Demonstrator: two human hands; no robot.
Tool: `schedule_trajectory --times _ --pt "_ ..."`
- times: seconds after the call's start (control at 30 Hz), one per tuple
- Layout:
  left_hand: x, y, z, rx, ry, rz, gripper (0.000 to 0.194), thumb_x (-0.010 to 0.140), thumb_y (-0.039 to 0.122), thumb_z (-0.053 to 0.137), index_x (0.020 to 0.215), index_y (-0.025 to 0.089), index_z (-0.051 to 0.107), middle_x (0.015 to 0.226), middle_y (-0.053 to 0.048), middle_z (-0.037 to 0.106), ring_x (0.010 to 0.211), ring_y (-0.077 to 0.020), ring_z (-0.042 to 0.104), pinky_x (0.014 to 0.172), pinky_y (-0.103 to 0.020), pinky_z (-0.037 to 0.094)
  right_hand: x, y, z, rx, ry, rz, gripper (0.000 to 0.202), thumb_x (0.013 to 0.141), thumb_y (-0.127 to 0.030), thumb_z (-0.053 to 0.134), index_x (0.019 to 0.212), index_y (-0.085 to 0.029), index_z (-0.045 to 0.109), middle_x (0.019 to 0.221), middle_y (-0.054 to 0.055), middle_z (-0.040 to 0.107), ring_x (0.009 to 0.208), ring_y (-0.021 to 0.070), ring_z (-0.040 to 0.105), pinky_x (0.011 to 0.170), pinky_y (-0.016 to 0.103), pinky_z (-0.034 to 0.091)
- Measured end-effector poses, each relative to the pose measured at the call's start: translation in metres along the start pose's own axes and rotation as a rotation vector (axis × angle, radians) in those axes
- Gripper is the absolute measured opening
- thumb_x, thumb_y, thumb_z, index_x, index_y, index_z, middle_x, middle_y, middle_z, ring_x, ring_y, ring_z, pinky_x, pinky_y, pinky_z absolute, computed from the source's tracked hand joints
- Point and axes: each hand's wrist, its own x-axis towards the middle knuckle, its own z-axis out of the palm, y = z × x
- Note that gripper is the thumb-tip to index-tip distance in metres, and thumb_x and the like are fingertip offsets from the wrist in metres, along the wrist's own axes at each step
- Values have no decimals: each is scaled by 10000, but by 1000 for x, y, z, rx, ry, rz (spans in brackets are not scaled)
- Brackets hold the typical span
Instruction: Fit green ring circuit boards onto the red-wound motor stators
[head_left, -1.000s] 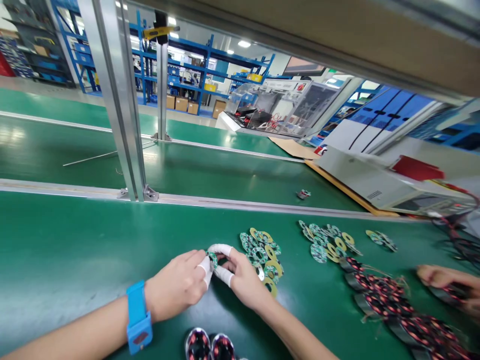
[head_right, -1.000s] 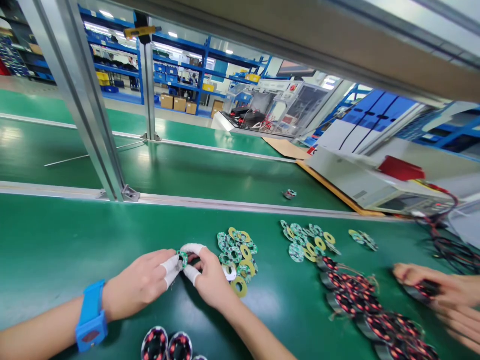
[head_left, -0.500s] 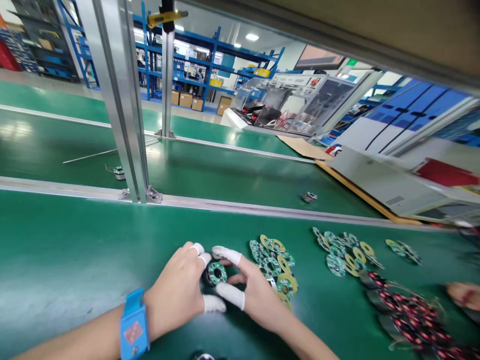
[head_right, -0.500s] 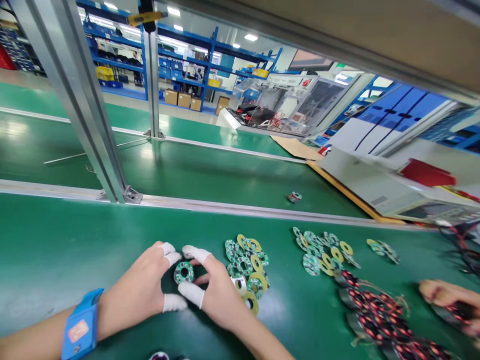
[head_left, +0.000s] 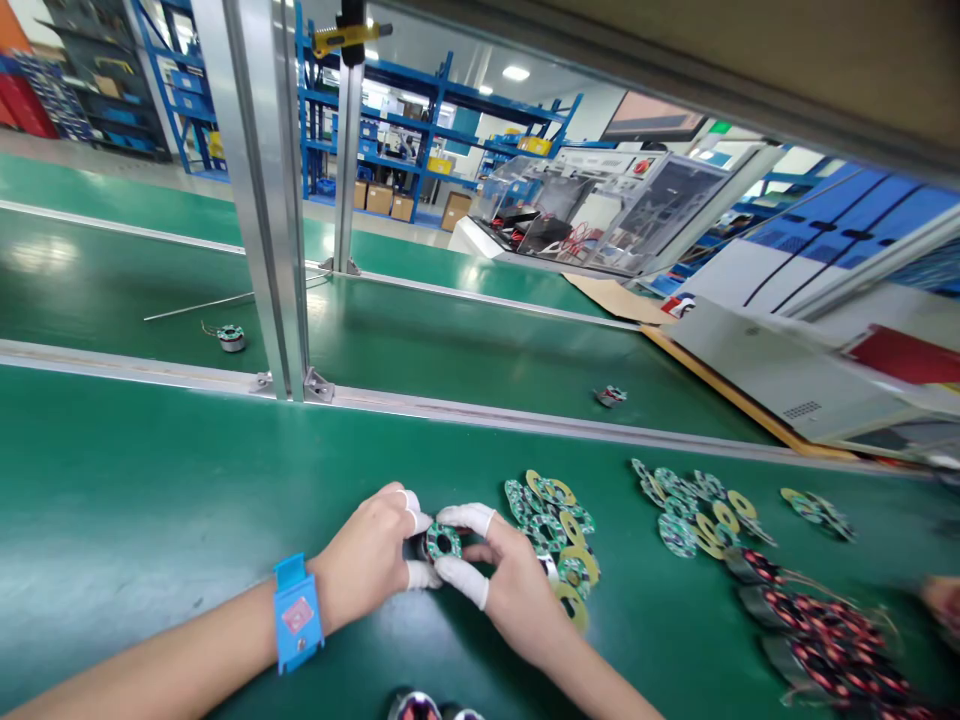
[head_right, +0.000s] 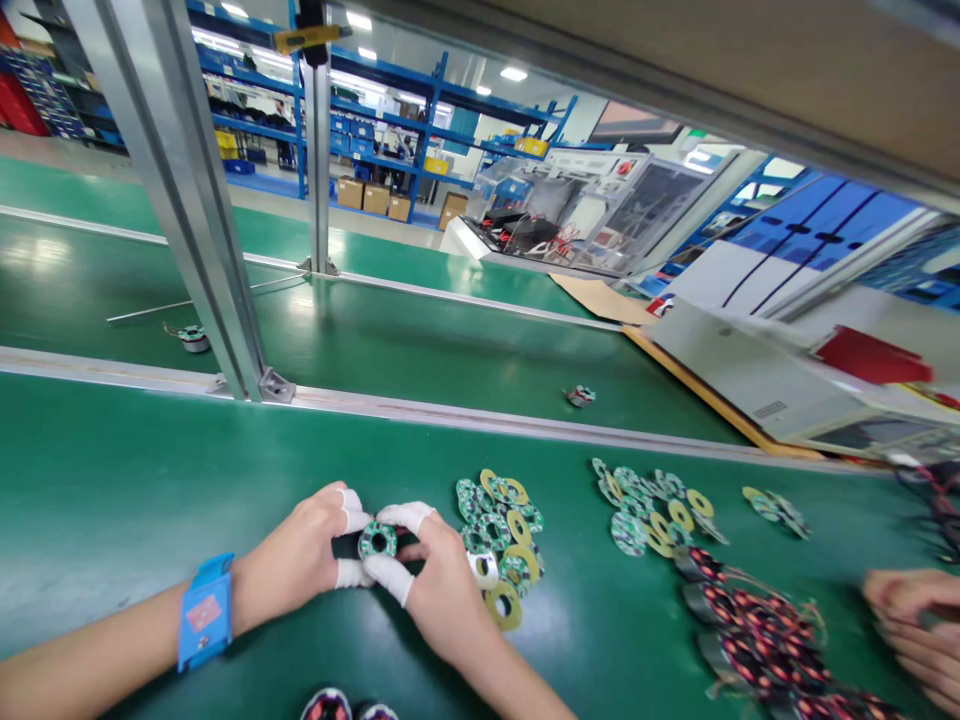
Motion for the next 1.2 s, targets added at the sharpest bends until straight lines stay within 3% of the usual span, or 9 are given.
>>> schedule_trajectory --times 0.17,0.5,0.77,0.93,1.07,1.2 --pt "2 -1 1 4 2 14 223 700 364 719 748 153 666 734 -28 587 780 -175 501 666 -250 396 -2 -6 4 -52 27 14 261 677 -218 644 937 -196 625 961 71 598 895 220 583 673 309 538" --pt "6 -7 4 -27 -26 11 304 702 456 696 732 156 659 715 -22 562 720 -160 482 616 -242 344 -3 -6 2 -56 4 50 274 689 -325 686 912 -177 629 966 86 572 880 222 575 685 320 547" --pt "5 -6 2 -34 -43 47 253 738 406 673 702 157 648 698 -27 579 711 -157 480 623 -241 354 -11 0 9 -125 85 -48 227 759 -221 571 981 -190 606 936 77 568 842 197 583 631 278 551" --pt "8 -7 4 -7 -42 79 238 748 384 665 687 157 631 693 -23 585 715 -158 484 630 -249 363 -8 -6 6 -163 38 -35 217 724 -165 572 936 -199 601 917 62 574 838 197 584 605 266 537" --pt "5 1 -9 42 -88 16 221 727 379 683 743 162 646 746 -33 580 760 -178 502 670 -265 416 -7 -4 6 -155 34 -44 224 728 -156 571 948 -199 578 935 58 566 852 193 572 632 270 527" --pt "-8 19 -20 157 -14 60 280 696 239 708 950 167 615 960 -54 576 895 -200 516 792 -298 461 -8 1 9 -144 32 -50 235 732 -149 568 960 -206 572 932 50 559 832 184 565 636 272 511"
